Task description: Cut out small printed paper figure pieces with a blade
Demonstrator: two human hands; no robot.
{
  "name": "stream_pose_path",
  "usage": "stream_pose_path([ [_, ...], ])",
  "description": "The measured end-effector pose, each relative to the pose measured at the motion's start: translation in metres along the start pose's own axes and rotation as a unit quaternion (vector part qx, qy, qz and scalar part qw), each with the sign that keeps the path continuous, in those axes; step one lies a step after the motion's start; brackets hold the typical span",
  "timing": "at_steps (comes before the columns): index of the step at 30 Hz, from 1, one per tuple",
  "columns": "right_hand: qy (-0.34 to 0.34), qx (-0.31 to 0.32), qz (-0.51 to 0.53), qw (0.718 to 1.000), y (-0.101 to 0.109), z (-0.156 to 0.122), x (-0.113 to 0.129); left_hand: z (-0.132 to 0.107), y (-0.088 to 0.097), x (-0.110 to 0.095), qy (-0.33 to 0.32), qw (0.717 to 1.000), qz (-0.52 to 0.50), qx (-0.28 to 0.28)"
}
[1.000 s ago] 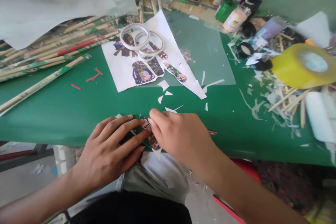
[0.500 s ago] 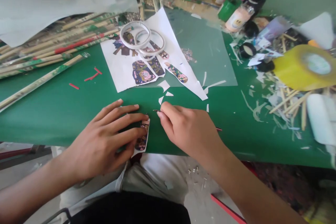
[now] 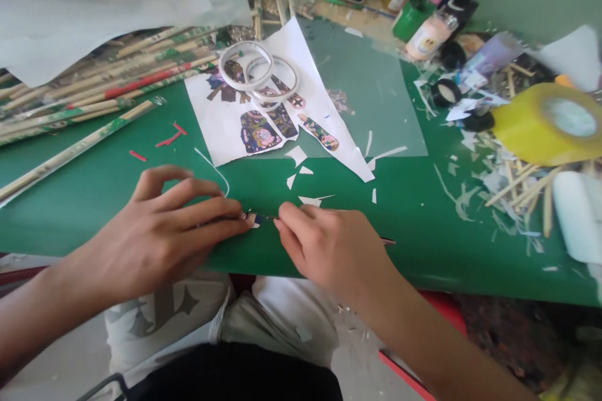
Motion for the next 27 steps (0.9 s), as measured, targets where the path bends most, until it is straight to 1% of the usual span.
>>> stream_pose_path([
  [2,-0.001,0.015,-0.004,1.0,-0.001,0.0,0.006,-0.005,0.0,-0.009,0.014,1.0,0.021,-0.014],
  [4,-0.005,0.026,-0.018,0.999,-0.003,0.0,0.011,-0.01,-0.003,-0.016,0.05,0.998,0.016,-0.02],
  [6,-0.009,0.03,-0.033,0.999,-0.004,0.0,0.016,-0.015,-0.009,-0.021,0.087,0.996,0.006,-0.028],
  [8,-0.018,0.029,-0.043,0.998,-0.004,0.0,0.019,-0.018,-0.013,-0.023,0.108,0.993,-0.005,-0.04],
  [13,-0.043,0.03,-0.057,0.997,-0.003,0.001,0.024,-0.019,-0.018,-0.022,0.116,0.992,-0.014,-0.056],
  [27,-0.039,0.048,-0.063,0.996,-0.003,0.001,0.024,-0.016,-0.015,-0.022,0.118,0.99,-0.008,-0.07],
])
Point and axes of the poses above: each hand's wrist, its own z-axis towards the middle knuckle, its own y-axis out of the back of the hand, x = y × z, the point moved 4 cm from there along z, towards the middle knuckle, and after that the axes turned 2 degrees about -z, right-handed, at the moved point
